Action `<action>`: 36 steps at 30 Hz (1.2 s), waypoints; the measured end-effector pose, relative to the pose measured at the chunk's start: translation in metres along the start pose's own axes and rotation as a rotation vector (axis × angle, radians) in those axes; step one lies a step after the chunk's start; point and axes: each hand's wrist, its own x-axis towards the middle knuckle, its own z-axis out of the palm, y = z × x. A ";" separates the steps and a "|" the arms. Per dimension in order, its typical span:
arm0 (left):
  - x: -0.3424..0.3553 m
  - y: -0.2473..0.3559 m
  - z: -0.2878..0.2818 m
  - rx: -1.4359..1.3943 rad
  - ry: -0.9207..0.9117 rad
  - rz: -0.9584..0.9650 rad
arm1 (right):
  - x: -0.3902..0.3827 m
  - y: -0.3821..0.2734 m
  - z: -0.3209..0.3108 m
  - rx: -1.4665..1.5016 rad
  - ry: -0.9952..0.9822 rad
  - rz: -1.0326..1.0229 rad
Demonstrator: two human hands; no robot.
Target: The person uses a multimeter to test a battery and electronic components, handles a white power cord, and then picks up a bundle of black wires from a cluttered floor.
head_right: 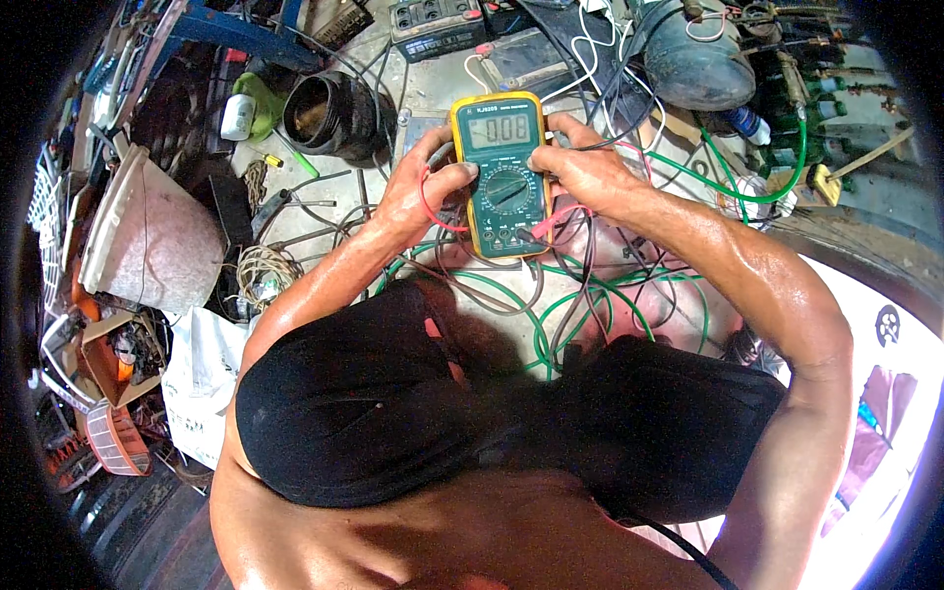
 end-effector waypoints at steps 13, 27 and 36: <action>0.003 0.002 -0.001 -0.031 0.022 -0.039 | 0.003 0.003 -0.001 0.049 -0.001 -0.036; 0.006 -0.009 0.000 0.092 0.020 0.074 | -0.002 -0.016 0.003 -0.307 0.081 0.066; 0.009 -0.011 -0.001 -0.040 0.052 0.016 | 0.008 -0.001 0.004 -0.047 0.067 0.066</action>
